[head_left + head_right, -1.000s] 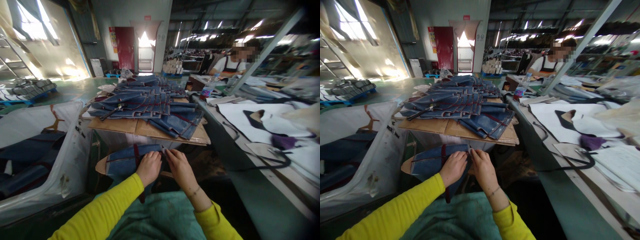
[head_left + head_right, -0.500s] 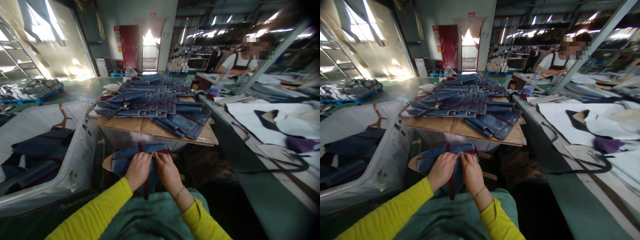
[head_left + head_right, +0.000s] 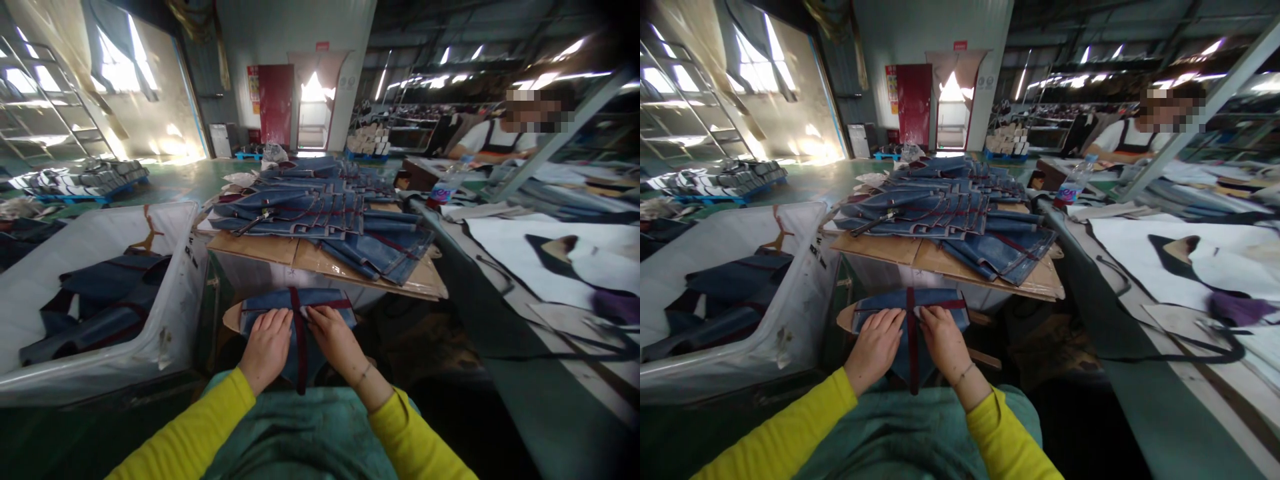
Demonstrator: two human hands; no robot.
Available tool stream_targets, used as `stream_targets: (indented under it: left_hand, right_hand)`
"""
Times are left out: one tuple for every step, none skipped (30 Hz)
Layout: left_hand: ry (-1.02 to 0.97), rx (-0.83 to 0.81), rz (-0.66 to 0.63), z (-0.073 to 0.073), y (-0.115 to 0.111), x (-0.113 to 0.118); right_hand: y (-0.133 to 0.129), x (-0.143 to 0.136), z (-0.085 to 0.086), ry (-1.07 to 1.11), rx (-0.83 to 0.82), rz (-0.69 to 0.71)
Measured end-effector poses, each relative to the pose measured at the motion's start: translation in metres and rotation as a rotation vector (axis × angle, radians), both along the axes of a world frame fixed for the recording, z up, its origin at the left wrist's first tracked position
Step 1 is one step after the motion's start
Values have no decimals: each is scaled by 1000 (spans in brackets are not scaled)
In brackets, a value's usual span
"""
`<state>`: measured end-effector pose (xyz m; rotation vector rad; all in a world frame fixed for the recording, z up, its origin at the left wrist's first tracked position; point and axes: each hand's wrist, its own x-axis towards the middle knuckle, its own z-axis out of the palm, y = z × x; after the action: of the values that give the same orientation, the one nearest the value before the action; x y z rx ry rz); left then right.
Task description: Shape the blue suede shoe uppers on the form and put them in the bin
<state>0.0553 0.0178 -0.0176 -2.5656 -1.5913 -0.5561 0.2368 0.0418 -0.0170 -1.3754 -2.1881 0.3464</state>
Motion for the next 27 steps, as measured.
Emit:
stream_targets:
  left_hand:
    - [-2,4,-3,-1,-1,0]
    - [-4,6,-8,-2,-2,-1]
    - [-6,7,-13,-2,-3,-1]
    - [-7,6,-18,-3,-4,-2]
    - [-9,4,-22,-4,-5,-3]
    - [-11,2,-24,-4,-6,-4]
    - [-13,1,-24,-4,-6,-5]
    - [-15,0,-20,-4,-6,-6]
    - [-18,0,-11,-3,-6,-6]
    - [-20,-1,6,-2,-6,-6]
    - [-23,-2,27,0,-5,-6]
    - [-25,-3,52,2,-3,-6]
    - [-26,-6,76,5,-1,-5]
    - [-24,-10,96,8,1,-4]
    - [-18,-16,109,11,4,-2]
    - [-9,-23,117,14,7,-1]
    - [1,-29,119,16,9,0]
    - [8,-33,118,17,11,2]
    - [11,-35,111,18,13,3]
    - [8,-34,100,19,14,4]
    - [0,-32,84,19,15,5]
    - [-9,-29,64,18,15,6]
    - [-18,-26,47,18,16,7]
    - [-25,-25,32,17,16,8]
    - [-29,-26,19,15,17,8]
    - [-30,-31,9,14,18,8]
    - [-28,-41,-2,12,19,7]
  right_hand:
    - [1,1,2,11,-14,15]
    - [2,3,3,18,-30,28]
    - [2,3,5,22,-48,41]
    - [4,4,7,23,-67,53]
    - [5,5,10,22,-87,69]
    - [7,6,13,19,-109,89]
    - [9,6,16,12,-131,112]
    - [11,6,19,0,-152,138]
    - [14,7,23,-16,-169,166]
    - [16,6,27,-39,-181,193]
    - [18,6,30,-67,-187,217]
    - [21,5,33,-97,-190,236]
    - [23,4,36,-124,-193,252]
    - [25,4,38,-142,-198,266]
    - [27,3,39,-149,-207,278]
    - [29,3,40,-146,-222,288]
    - [31,4,40,-136,-237,295]
    - [32,4,40,-125,-251,298]
    - [32,4,40,-116,-258,294]
    - [32,4,39,-113,-261,285]
    - [31,4,38,-115,-258,271]
    - [29,2,38,-123,-252,255]
    - [27,0,37,-138,-242,237]
    - [25,-2,36,-158,-227,218]
    - [22,-5,34,-183,-205,199]
    - [20,-7,32,-209,-178,178]
    - [17,-10,29,-232,-147,156]
